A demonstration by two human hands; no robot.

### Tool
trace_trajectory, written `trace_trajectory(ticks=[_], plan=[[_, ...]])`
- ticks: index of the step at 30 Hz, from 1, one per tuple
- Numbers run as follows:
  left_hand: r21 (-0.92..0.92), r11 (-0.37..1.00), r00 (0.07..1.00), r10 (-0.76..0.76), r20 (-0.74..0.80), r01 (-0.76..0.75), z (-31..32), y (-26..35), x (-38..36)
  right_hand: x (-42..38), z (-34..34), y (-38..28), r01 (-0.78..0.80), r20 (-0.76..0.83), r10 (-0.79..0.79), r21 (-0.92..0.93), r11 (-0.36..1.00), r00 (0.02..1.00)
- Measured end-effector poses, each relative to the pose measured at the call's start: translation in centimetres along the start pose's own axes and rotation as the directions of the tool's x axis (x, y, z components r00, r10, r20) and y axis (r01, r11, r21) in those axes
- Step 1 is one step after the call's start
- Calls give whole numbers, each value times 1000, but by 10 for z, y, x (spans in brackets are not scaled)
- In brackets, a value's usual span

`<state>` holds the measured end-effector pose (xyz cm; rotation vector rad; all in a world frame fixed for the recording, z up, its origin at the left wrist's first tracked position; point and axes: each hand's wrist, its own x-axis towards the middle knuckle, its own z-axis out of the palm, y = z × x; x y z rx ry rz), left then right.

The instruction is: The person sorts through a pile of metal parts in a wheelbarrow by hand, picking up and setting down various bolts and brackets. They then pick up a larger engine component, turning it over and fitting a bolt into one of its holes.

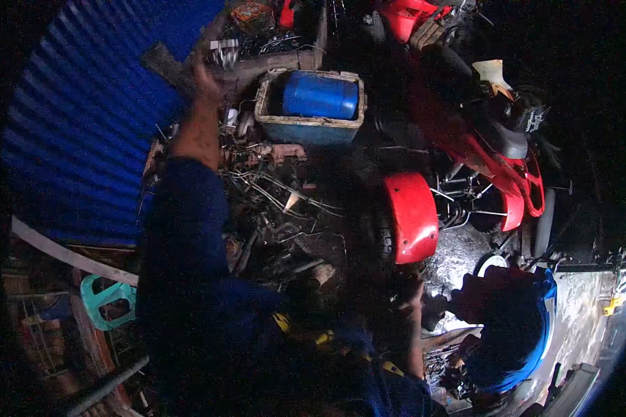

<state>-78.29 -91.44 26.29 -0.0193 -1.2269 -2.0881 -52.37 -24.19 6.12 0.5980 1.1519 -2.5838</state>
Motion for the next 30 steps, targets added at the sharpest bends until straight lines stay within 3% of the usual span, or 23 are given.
trace_trajectory(ticks=[1, 3, 4, 6, 7, 8, 9, 10, 12, 15, 18, 21, 23, 25, 27, 30], plan=[[-2, 1000, 1000, -10, -2, 10, 3, 2, 4, -5, -7, 1, -19, -36, 20, 51, 999, 999], [53, 998, 955, -20, -297, 37, 19, 23, 15, -9, -10, 5, -39, -61, 45, 94, 995, 997], [54, 998, 959, -23, -282, 40, 23, 21, 8, -8, -9, 7, -42, -64, 49, 107, 993, 997], [-78, 932, 902, -361, -235, 353, 20, 13, -34, -4, -5, 13, -53, -56, 59, 107, 993, 997], [94, 956, 940, -252, -229, 279, 37, 10, -82, 1, 1, 17, -57, -45, 61, 92, 994, 997], [162, 937, 938, -274, -212, 310, 28, -15, -111, 5, 5, 20, -68, -31, 71, 74, 995, 997], [160, 858, 873, -480, -85, 488, 2, -45, -150, 4, 9, 19, -82, -8, 83, 62, 995, 997], [139, 888, 898, -439, -24, 438, 28, -47, -205, 12, 18, 22, -100, 21, 99, 40, 994, 995], [-71, 762, 762, -632, 140, 644, 23, -92, -304, 28, 40, 28, -127, 87, 129, -31, 991, 988], [10, 586, 581, -805, 122, 810, 67, -95, -442, 46, 89, 33, -152, 211, 194, -200, 968, 958], [-28, 526, 527, -848, 63, 850, 91, -94, -500, 52, 134, 37, -110, 313, 277, -458, 882, 908], [-69, 532, 534, -846, 1, 844, 91, -91, -506, 47, 164, 55, 73, 395, 357, -750, 657, 846], [-93, 544, 542, -839, -51, 834, 83, -87, -506, 42, 177, 74, 320, 457, 366, -869, 376, 811], [-120, 556, 549, -831, -92, 822, 73, -83, -505, 32, 185, 94, 484, 459, 353, -875, 20, 815], [-139, 570, 555, -821, -133, 810, 62, -78, -501, 25, 195, 112, 496, 392, 345, -816, -298, 853], [-168, 581, 555, -813, -180, 797, 44, -72, -495, 17, 208, 140, 395, 294, 273, -773, -496, 916]])
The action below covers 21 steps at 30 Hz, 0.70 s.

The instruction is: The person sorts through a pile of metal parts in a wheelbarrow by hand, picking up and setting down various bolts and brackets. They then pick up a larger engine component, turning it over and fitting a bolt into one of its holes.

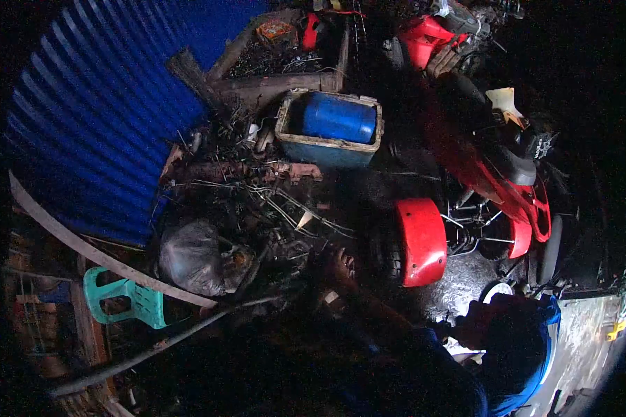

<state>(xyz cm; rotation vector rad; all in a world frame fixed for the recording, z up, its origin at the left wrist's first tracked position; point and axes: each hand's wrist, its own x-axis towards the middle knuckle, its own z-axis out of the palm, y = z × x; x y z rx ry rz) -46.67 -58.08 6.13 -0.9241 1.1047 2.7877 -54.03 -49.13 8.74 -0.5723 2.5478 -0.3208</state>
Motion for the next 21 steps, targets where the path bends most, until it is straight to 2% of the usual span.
trace_trajectory(ticks=[4, 5, 6, 7, 9, 10, 11, 13, 14, 15, 16, 18, 21], plan=[[-33, 999, 999, 10, -38, -11, -19, 16, 6, 21, 29, -14, -111, -168, 143, 184, 977, 975], [-41, 999, 999, 6, -47, -8, -22, 18, 7, 24, 25, -14, -17, -14, 17, 10, 1000, 1000], [-42, 999, 999, 6, -50, -8, -26, 21, 10, 28, 21, -16, 103, 158, -80, -146, 984, 984], [-49, 999, 999, 5, -52, -7, -28, 24, 13, 35, 22, -18, 97, 149, -75, -143, 985, 986], [-65, 998, 998, -9, -58, 5, -31, 27, 17, 41, 25, -19, 277, -95, -275, 5, 961, 957], [-69, 998, 998, -16, -59, 11, -32, 29, 19, 44, 18, -19, 264, -100, -261, 9, 965, 960], [-70, 997, 998, -18, -60, 13, -32, 33, 23, 46, 6, -21, 272, -29, -272, 206, 940, 962], [-82, 997, 998, -19, -59, 14, -33, 41, 31, 64, 14, -11, 259, 24, -292, 398, 880, 956], [-91, 996, 998, -12, -56, 7, -32, 47, 37, 82, 38, 5, 459, -192, -419, 298, 837, 888], [-102, 995, 998, -8, -57, 2, -31, 51, 41, 100, 61, 20, 602, -395, -516, 129, 788, 760], [-115, 993, 998, 4, -56, -10, -30, 59, 48, 94, 47, 25, 539, -339, -431, 366, 759, 836], [-153, 985, 997, 70, -44, -76, -22, 89, 75, 82, 22, 41, 370, -269, -254, 666, 647, 929], [-232, 932, 959, 285, -4, -278, 2, 181, 130, 61, -12, 90, 195, -201, -12, 929, 314, 979]])
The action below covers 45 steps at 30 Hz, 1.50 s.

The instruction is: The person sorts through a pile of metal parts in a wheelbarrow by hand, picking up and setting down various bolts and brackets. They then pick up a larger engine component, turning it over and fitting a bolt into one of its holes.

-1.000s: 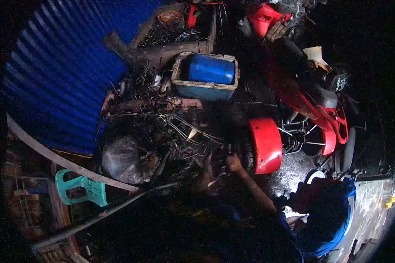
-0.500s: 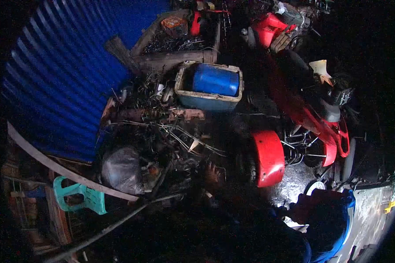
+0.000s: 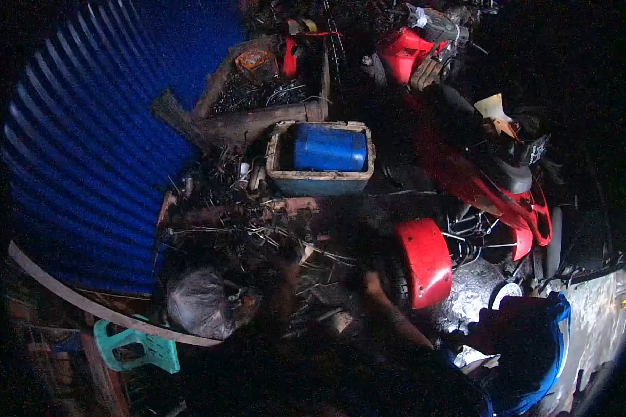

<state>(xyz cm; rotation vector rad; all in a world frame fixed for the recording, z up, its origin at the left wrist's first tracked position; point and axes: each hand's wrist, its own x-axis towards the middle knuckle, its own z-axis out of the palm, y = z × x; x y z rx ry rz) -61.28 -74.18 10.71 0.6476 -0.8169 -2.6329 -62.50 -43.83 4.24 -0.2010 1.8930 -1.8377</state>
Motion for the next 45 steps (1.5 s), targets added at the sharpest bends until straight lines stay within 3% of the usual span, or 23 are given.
trace_trajectory(ticks=[6, 12, 13, 14, 17, 18, 20, 22, 23, 25, 27, 28, 29, 30, 31, 33, 35, 39, 40, 41, 42, 44, 45], plan=[[-276, 881, 875, 443, 196, -384, 109, 178, 142, -53, -93, -20, 10, -205, 170, 665, 747, 964], [451, 783, 880, 474, 12, -428, 92, 136, 161, -64, -111, -7, -30, -71, 343, 959, 281, 936], [421, 901, 982, 163, -96, -109, 71, 97, 149, -48, -109, 23, -31, -68, 337, 959, 281, 939], [370, 900, 967, -167, -192, 229, 48, 58, 139, -34, -107, 50, 62, -202, 277, 895, 442, 939], [273, 898, 864, -418, 279, 347, 12, -82, 39, -16, -84, 41, 95, -256, 154, 746, 659, 954], [644, 719, 957, -283, -71, 261, 82, -48, -52, -10, -65, 19, 49, -190, 113, 685, 727, 975], [470, 795, 901, -434, 1, 383, 26, -96, -88, -2, -30, -26, 3, -114, 83, 608, 794, 990], [387, 809, 877, -480, 0, 443, 5, -106, -102, 0, -5, -62, -265, 244, 159, 497, 826, 957], [359, 817, 876, -483, -2, 451, 1, -105, -104, -1, -6, -46, -267, 241, 165, 493, 828, 956], [314, 837, 878, -478, 18, 448, 1, -99, -97, 6, -6, 14, 157, 173, -143, -71, 985, 974], [268, 870, 893, -445, 69, 413, 10, -84, -78, 3, 0, 2, 353, 205, -296, -361, 863, 933], [248, 894, 905, -409, 117, 373, 17, -70, -60, -3, 8, -11, 127, -84, -125, 24, 992, 989], [223, 919, 914, -366, 174, 326, 30, -48, -38, -9, 13, -27, -24, -267, 161, 452, 892, 950], [181, 956, 918, -276, 284, 231, 47, -17, -8, -14, 2, -21, -31, -267, 166, 447, 894, 949], [129, 985, 884, -162, 439, 117, 58, 21, 25, -19, -15, -14, 155, -273, -114, 133, 979, 955], [-12, 994, 829, 95, 552, -106, 94, 110, 93, -33, -43, 7, 341, -193, -374, -186, 922, 907], [-11, 947, 936, 318, 151, -320, 125, 185, 141, -55, -73, 28, 180, -337, -199, -87, 980, 920], [661, 704, 961, 257, 103, -259, 108, 196, 176, -100, -103, 49, -90, -548, 192, 208, 974, 814], [855, 499, 964, 265, 7, -143, 106, 183, 178, -116, -103, 43, 3, -632, -43, -64, 998, 774], [889, 397, 960, 244, 138, -228, 72, 156, 196, -130, -106, 22, -35, -583, 79, 88, 996, 809], [897, 300, 939, 218, 266, -324, 40, 129, 214, -145, -103, 25, 151, -718, -42, 87, 985, 695], [820, 535, 977, -163, -135, 203, 82, 65, 91, -174, -114, 20, 63, -741, -33, 12, 998, 671], [780, 600, 935, -350, 57, 177, 62, 31, 66, -192, -117, 16, -34, -787, 48, 34, 999, 615]])
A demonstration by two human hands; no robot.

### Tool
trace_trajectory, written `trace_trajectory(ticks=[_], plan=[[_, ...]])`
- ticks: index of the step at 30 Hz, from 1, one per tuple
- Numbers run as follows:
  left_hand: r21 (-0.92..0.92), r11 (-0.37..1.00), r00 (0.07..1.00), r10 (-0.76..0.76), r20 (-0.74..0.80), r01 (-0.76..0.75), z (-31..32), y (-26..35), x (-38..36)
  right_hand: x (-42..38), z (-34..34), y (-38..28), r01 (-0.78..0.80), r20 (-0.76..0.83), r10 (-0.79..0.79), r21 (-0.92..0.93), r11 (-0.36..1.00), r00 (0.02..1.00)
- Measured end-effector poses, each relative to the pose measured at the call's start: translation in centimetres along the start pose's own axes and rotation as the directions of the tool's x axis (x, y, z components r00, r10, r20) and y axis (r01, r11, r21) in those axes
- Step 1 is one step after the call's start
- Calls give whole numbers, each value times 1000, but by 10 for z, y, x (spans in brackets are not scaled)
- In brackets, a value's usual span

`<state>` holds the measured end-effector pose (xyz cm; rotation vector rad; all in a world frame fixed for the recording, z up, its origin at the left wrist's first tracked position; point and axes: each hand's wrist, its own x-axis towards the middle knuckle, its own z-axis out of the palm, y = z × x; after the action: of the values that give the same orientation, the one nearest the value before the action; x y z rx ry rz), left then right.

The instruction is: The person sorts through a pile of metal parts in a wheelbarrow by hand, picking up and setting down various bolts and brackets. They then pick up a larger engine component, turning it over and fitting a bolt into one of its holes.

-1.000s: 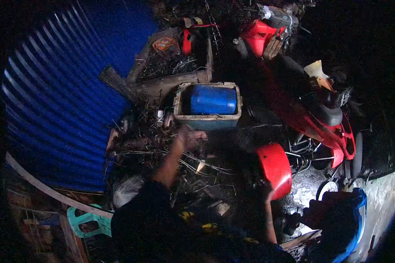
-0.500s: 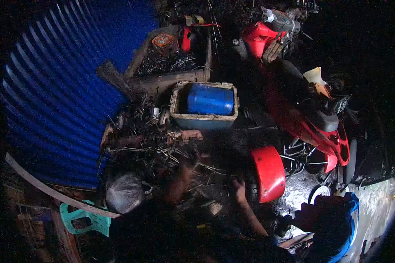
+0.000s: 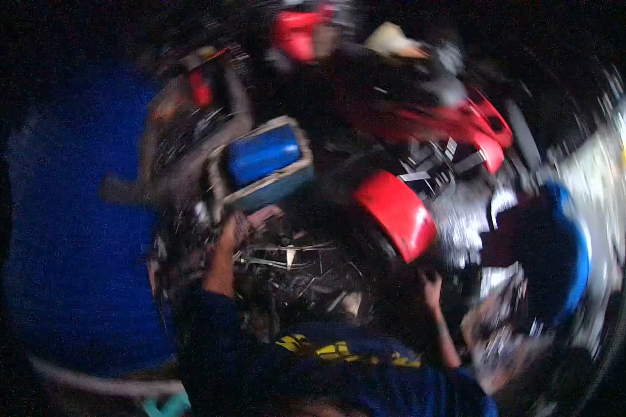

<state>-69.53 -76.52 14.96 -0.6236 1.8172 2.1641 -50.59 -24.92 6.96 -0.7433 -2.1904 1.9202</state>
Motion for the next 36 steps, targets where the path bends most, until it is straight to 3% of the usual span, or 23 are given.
trace_trajectory(ticks=[1, 2, 3, 5, 6, 7, 8, 9, 10, 11, 12, 14, 16, 18, 20, 22, 24, 26, 27, 31, 33, 34, 36], plan=[[-23, 990, 986, -139, 95, 142, 2, -62, 20, -9, -15, -5, 59, 0, -60, 51, 997, 998], [-19, 958, 941, -279, 190, 287, 5, -123, 39, -14, -29, 1, 109, -178, -123, -86, 990, 976], [11, 908, 871, -406, 276, 419, 10, -181, 56, -27, -52, 6, 53, -197, -66, -69, 996, 978], [43, 930, 921, -368, 124, 366, 82, -218, -14, -54, -93, 2, 50, -214, -69, -95, 994, 974], [65, 937, 937, -346, 46, 343, 118, -238, -49, -74, -110, -5, -161, -344, 129, -65, 985, 930], [101, 910, 903, -411, 123, 401, 145, -248, -72, -89, -130, 12, -74, -369, 62, -20, 997, 927], [146, 881, 859, -472, 199, 450, 171, -261, -95, -99, -150, 65, -18, -574, -224, -384, 923, 788], [289, 849, 814, -515, 267, 442, 202, -261, -108, -110, -167, 56, -83, -566, -136, -344, 935, 813], [419, 814, 764, -551, 336, 403, 228, -262, -131, -134, -185, 37, -217, -402, 230, 78, 973, 886], [477, 768, 710, -612, 348, 428, 251, -266, -148, -159, -199, 37, -73, -457, 89, 52, 996, 885], [518, 747, 684, -633, 363, 416, 269, -278, -150, -183, -217, 36, 67, -505, -60, -3, 998, 861], [685, 697, 692, -603, 398, 213, 282, -302, -146, -235, -255, 39, -8, -587, 77, 118, 993, 806], [725, 682, 791, -495, 361, 96, 308, -289, -178, -269, -299, 58, -34, -650, 182, 233, 972, 738], [814, 573, 810, -520, 271, 96, 303, -291, -170, -319, -316, 95, -92, -878, 67, 26, 995, 475], [840, 542, 773, -544, 327, 27, 304, -287, -168, -362, -344, 131, 64, -877, 243, 294, 954, 415], [874, 478, 736, -560, 380, -88, 316, -281, -159, -393, -360, 126, 60, -894, 373, 399, 915, 246], [877, 451, 709, -564, 423, -164, 328, -282, -161, -444, -371, 168, 58, -921, 353, 366, 929, 163], [897, 428, 807, -488, 333, -112, 350, -286, -160, -469, -373, 178, 83, -909, 410, 415, 906, 68], [900, 415, 793, -502, 346, -130, 362, -284, -164, -470, -365, 139, 195, -860, 507, 508, 839, 59], [934, 282, 801, -493, 338, -220, 411, -300, -165, -486, -347, 138, 198, -831, 556, 541, 817, -27], [899, 395, 698, -589, 408, -192, 433, -314, -168, -485, -341, 141, 231, -843, 537, 515, 825, -36], [902, 393, 699, -594, 398, -179, 442, -317, -173, -480, -340, 141, 219, -843, 537, 518, 827, -33], [875, 397, 603, -636, 481, -278, 451, -323, -190, -464, -335, 130, 180, -815, 579, 565, 806, -33]])
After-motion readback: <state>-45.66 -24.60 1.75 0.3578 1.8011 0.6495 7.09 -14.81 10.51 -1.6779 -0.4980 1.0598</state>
